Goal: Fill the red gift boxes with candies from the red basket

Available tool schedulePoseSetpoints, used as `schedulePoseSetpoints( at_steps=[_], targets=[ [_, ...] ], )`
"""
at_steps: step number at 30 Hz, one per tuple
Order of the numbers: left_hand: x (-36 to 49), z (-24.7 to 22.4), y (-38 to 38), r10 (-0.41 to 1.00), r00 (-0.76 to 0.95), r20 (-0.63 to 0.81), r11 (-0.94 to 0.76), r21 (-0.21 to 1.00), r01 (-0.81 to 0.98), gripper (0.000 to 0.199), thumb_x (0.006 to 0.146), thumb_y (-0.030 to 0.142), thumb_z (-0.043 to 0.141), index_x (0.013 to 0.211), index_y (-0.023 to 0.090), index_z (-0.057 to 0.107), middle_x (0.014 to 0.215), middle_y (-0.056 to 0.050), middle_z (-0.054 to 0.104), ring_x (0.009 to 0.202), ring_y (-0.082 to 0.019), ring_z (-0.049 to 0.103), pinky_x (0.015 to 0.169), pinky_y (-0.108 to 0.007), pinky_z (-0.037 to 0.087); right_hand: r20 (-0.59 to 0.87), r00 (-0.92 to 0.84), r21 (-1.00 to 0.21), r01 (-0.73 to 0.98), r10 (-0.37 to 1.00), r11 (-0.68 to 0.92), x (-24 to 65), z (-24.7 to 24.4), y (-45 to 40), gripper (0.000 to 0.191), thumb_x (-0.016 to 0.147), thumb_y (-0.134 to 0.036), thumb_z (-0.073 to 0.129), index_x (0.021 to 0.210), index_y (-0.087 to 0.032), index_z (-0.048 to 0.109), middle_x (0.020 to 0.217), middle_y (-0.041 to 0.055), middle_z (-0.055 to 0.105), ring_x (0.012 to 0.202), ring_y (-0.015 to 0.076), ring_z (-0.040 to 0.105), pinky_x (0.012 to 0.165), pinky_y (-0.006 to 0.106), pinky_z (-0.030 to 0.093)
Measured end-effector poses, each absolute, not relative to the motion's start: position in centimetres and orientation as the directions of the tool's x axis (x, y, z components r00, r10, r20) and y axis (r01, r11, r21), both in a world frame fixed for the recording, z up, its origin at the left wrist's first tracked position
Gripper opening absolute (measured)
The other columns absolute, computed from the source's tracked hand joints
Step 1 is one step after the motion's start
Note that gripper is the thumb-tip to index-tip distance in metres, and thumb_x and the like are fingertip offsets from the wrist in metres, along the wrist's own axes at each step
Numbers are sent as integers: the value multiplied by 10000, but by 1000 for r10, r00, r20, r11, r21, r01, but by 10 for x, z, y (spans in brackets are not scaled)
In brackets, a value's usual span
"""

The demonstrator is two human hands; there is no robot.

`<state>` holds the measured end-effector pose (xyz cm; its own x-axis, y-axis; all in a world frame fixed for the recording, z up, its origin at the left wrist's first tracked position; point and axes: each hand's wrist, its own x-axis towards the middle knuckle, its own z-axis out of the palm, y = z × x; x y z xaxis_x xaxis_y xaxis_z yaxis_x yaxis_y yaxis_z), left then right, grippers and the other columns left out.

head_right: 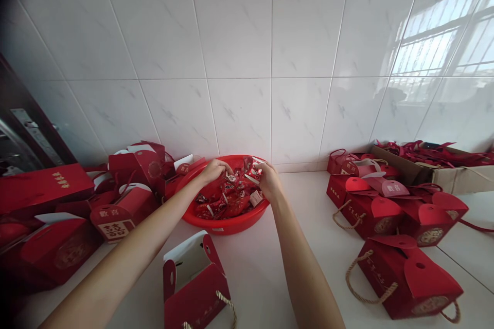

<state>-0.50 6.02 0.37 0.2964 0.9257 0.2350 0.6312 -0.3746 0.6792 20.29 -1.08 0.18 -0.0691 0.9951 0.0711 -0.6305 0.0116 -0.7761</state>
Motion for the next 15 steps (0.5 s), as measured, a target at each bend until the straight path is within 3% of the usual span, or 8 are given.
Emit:
schedulePoseSetpoints(
  at_steps=[4, 11, 15],
  targets=[
    [-6, 0, 60, 937, 293, 190, -348, 572, 742, 298, 647, 95, 450, 665, 182, 734, 823, -53, 766, 824, -216, 681, 788, -300, 507, 71, -42, -780, -625, 997, 29, 203, 0, -9, 125, 600, -145, 660, 652, -197, 559, 668, -18, 613, 598, 136, 601, 569, 273, 561],
    [15, -6, 51, 864, 503, 22, -463, 430, 775, 255, 652, 138, 634, 863, 217, 753, 927, -20, 753, 908, -232, 683, 810, -260, 483, 56, -2, -776, -630, 998, 42, 203, -5, -4, 121, 594, -147, 659, 651, -191, 562, 645, -23, 603, 589, 124, 595, 546, 240, 527],
    [17, -13, 53, 848, 529, -36, -478, 381, 791, 480, 532, 132, 742, 1003, 221, 722, 1043, -56, 729, 993, -297, 665, 822, -288, 487, 61, -8, -775, -630, 998, 42, 203, -5, -4, 147, 598, -172, 674, 664, -199, 546, 652, -21, 613, 625, 149, 631, 569, 263, 543]
  ],
)
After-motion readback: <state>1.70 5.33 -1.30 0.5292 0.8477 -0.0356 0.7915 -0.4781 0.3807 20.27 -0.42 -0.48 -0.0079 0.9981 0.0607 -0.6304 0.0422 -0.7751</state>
